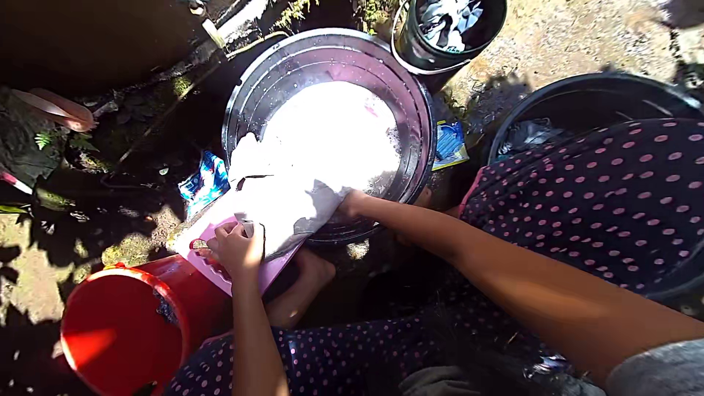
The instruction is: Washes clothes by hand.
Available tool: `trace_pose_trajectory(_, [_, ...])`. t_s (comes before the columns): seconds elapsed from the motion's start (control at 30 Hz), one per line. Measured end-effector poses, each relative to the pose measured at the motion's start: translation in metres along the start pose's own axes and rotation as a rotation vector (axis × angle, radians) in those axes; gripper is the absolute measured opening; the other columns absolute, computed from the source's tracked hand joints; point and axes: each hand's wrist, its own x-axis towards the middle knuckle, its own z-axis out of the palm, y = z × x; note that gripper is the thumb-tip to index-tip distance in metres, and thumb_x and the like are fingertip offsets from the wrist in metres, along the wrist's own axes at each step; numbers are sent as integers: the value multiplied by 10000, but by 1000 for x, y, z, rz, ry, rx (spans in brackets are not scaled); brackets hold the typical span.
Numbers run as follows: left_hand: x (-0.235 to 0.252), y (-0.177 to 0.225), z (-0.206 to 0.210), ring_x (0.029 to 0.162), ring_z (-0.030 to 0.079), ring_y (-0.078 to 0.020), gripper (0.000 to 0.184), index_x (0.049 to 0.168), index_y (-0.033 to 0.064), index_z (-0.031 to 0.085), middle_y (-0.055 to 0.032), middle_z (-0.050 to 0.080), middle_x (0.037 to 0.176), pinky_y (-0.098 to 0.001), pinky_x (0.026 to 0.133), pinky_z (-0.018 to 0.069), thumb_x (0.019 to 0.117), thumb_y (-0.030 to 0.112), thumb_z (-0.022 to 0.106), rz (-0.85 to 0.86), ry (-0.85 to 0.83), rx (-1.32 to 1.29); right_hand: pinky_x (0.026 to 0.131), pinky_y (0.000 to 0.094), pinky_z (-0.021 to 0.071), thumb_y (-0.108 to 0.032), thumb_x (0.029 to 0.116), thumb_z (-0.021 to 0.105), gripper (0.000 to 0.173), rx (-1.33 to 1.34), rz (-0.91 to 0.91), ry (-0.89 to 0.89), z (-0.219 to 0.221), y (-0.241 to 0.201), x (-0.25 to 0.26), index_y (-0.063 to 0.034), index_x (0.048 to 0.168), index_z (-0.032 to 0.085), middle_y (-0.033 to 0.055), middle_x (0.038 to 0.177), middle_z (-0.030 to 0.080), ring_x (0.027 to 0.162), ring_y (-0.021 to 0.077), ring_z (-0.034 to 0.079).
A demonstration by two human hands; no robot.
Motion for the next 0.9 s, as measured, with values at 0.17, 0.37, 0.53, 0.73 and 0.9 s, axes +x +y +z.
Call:
trace_pose_trajectory(0.17, [6, -14, 26, 1493, 184, -559, 660, 1332, 109, 641, -291, 245, 1631, -738, 1129, 204, 894, 603, 663, -69, 204, -74, 1046, 702, 383, -375, 1076, 494, 472, 252, 468, -445, -16, 62, 15, 5, 1296, 665, 300, 1292, 637, 1270, 476, 567])
trace_pose_trajectory(0.37, [4, -13, 34, 1247, 559, -516, 1097, 1649, 161, 102, -356, 393, 1515, -624, 961, 500, 871, 645, 705, -353, 214, -285, 878, 492, 444, -303, 1133, 344, 421, 657, 800, 115, -87, 106, -46, 33, 1270, 558, 210, 1126, 569, 996, 286, 548])
trace_pose_trajectory(0.53, [6, -13, 39, 1229, 579, -499, 1028, 1652, 190, 144, -333, 449, 1481, -628, 948, 507, 897, 668, 654, -352, 221, -263, 996, 589, 466, -249, 1090, 471, 402, 515, 553, 445, -77, -19, 6, 53, 1330, 585, 298, 1235, 639, 1168, 429, 616])
trace_pose_trajectory(0.73, [4, -13, 37, 1232, 566, -515, 963, 1652, 210, 164, -342, 464, 1464, -645, 953, 491, 928, 586, 675, -339, 208, -280, 838, 587, 553, -276, 1033, 566, 286, 72, 9, 431, 20, -98, 39, -109, 1179, 746, 214, 1083, 722, 1020, 416, 696])
trace_pose_trajectory(0.9, [6, -16, 43, 1212, 586, -494, 977, 1650, 219, 195, -328, 480, 1459, -636, 942, 498, 907, 655, 656, -335, 239, -280, 1010, 646, 454, -372, 1092, 387, 464, 298, 1023, 504, -18, 80, 13, -132, 1429, 596, 258, 1503, 484, 1309, 471, 531])
